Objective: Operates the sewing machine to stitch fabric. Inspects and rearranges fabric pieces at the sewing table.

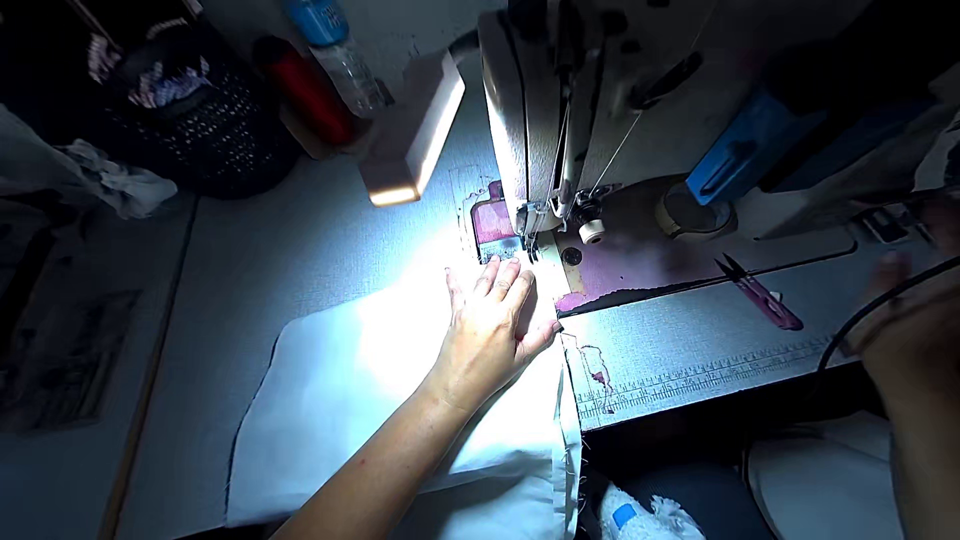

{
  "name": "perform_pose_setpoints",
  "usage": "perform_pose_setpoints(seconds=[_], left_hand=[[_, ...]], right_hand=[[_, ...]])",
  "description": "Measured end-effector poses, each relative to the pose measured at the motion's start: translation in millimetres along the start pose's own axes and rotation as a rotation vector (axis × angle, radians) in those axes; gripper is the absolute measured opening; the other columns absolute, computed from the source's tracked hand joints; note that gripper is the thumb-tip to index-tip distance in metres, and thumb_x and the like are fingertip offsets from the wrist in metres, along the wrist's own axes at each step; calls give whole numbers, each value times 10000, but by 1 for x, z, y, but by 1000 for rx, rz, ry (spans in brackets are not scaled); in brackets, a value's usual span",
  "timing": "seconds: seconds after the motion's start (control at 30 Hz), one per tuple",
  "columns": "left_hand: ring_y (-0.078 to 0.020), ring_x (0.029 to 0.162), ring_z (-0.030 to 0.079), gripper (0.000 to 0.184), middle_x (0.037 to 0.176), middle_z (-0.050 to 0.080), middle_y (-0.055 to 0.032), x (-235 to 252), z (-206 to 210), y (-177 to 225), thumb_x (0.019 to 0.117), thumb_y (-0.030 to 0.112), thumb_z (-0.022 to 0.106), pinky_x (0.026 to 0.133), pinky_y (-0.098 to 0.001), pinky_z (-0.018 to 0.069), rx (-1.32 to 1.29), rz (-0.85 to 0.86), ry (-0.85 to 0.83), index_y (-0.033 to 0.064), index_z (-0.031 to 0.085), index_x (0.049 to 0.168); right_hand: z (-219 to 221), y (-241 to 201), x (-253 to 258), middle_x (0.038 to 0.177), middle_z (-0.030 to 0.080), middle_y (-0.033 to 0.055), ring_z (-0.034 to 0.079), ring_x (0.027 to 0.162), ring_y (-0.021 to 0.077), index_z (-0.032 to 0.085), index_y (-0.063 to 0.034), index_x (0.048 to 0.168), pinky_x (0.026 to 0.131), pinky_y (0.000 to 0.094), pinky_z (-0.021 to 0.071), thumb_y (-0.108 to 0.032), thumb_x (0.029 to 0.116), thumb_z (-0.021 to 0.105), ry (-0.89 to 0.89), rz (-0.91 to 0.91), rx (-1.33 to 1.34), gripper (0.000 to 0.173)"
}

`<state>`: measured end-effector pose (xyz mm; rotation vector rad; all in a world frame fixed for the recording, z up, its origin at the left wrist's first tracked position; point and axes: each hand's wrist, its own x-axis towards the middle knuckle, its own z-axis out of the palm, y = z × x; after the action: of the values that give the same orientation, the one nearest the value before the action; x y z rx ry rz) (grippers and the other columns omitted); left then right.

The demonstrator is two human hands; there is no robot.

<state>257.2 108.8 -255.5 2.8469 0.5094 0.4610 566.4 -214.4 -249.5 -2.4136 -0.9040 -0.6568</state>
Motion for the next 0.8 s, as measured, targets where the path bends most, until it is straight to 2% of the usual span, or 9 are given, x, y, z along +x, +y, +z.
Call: perform_pose_setpoints(seconds=[0.07, 0.17, 0.23, 0.3, 0.4, 0.5, 0.6, 0.8], left_hand=[[-364, 1462, 436, 738, 1500, 563, -113, 0, 0, -1, 970, 663, 434, 1138, -790, 169, -6, -1, 7, 109, 610, 1423], [-346, 1464, 440, 727, 1493, 574, -101, 0, 0, 0, 974, 666, 437, 1146, -780, 174, -11, -6, 6, 126, 612, 1429], [-337, 1478, 420, 729, 1511, 558, -89, 0, -1, 0, 977, 672, 428, 1152, -775, 169, -13, -15, -13, 146, 593, 1454], [-338, 1463, 444, 726, 1504, 567, -91, 0, 0, -1, 978, 671, 429, 1150, -773, 184, -14, -7, 0, 137, 616, 1433], [-330, 1457, 452, 736, 1502, 568, -93, -1, 3, -2, 977, 680, 432, 1160, -751, 195, -16, -5, -1, 134, 613, 1436], [-317, 1465, 441, 742, 1519, 552, -85, -2, 3, -2, 969, 684, 445, 1193, -664, 233, -29, -10, 0, 142, 599, 1451], [-305, 1458, 448, 723, 1512, 554, -104, -1, 3, -3, 976, 654, 466, 1195, -528, 324, -43, 6, 10, 118, 605, 1441], [-295, 1453, 455, 722, 1506, 558, -110, 0, 6, -4, 981, 640, 470, 1185, -492, 354, -58, 14, 15, 94, 603, 1434]], right_hand=[[9, -11, 7, 1587, 392, 266, 329, 1506, 424, 442, -40, 1539, 1217, 570, 279, -288, 1083, 406, -3, -11, 3, 521], [17, -17, 10, 1554, 423, 285, 370, 1480, 430, 462, -26, 1517, 1205, 550, 309, -238, 1066, 451, 44, 15, 46, 498], [19, -16, 12, 1593, 369, 283, 326, 1504, 436, 406, -37, 1559, 1218, 559, 283, -257, 1071, 434, 20, 23, 41, 536], [22, -11, 12, 1633, 314, 257, 264, 1536, 418, 366, -58, 1583, 1240, 554, 237, -287, 1073, 399, -28, 23, 36, 560], [24, -8, 11, 1629, 334, 241, 254, 1544, 400, 389, -59, 1569, 1258, 528, 212, -290, 1074, 386, -16, 11, 49, 546], [23, -12, 11, 1623, 339, 250, 270, 1534, 416, 387, -57, 1572, 1247, 542, 229, -276, 1078, 393, -14, 17, 48, 541], [24, -12, 12, 1627, 330, 247, 245, 1544, 413, 379, -56, 1572, 1252, 542, 209, -285, 1075, 381, -21, 10, 38, 548], [22, -15, 11, 1634, 324, 238, 254, 1540, 415, 373, -75, 1582, 1246, 547, 227, -292, 1068, 403, -28, 30, 39, 559]])
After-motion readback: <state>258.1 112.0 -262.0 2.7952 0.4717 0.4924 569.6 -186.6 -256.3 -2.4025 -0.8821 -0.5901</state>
